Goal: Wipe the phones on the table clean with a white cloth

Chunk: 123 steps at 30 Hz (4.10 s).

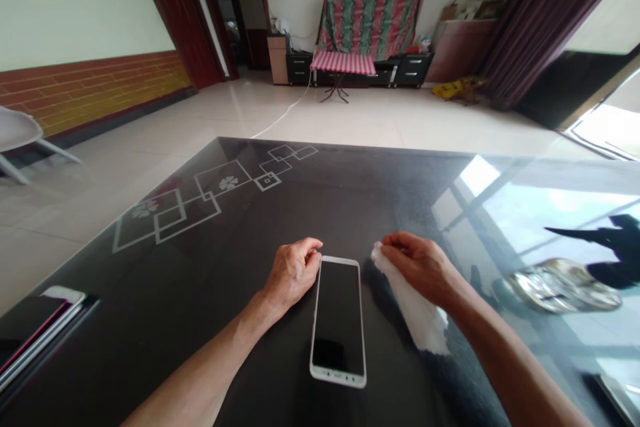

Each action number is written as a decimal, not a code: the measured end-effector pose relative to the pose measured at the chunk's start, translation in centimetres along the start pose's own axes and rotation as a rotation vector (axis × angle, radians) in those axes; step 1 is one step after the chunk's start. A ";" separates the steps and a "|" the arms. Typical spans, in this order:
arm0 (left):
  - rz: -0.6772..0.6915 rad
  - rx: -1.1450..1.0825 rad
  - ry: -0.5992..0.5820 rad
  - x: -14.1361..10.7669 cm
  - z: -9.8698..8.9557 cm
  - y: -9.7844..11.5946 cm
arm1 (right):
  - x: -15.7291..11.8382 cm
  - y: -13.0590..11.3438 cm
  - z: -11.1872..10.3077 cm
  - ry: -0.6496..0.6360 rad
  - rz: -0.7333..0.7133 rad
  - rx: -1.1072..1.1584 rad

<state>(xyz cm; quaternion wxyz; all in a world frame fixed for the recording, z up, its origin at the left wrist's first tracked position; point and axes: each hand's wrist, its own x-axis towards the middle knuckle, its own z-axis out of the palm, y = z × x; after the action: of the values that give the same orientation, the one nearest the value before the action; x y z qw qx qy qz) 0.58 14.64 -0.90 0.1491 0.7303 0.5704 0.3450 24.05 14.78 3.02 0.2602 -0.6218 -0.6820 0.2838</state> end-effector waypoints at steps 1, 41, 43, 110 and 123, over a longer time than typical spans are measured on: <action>0.011 -0.009 -0.006 0.0 -0.1 -0.1 | 0.0 0.1 -0.3 0.048 -0.010 0.038; 0.179 0.052 -0.313 1.2 -0.9 -1.7 | -1.3 -4.0 6.4 -0.178 -0.587 -0.465; 0.175 0.055 -0.315 1.3 -0.9 -1.7 | -1.7 -3.9 6.5 -0.175 -0.596 -0.451; 0.153 0.016 -0.302 1.6 -0.8 -1.9 | -3.6 -2.1 4.5 -0.068 -0.517 -0.521; 0.165 0.008 -0.295 1.6 -0.6 -2.2 | -6.8 -4.7 6.7 -0.154 -0.598 -0.370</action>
<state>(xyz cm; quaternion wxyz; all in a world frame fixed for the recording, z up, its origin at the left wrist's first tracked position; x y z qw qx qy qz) -1.27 16.70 -1.25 0.1993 0.8179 0.4821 0.2428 16.59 7.29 1.66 0.1624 -0.4081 -0.8913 0.1129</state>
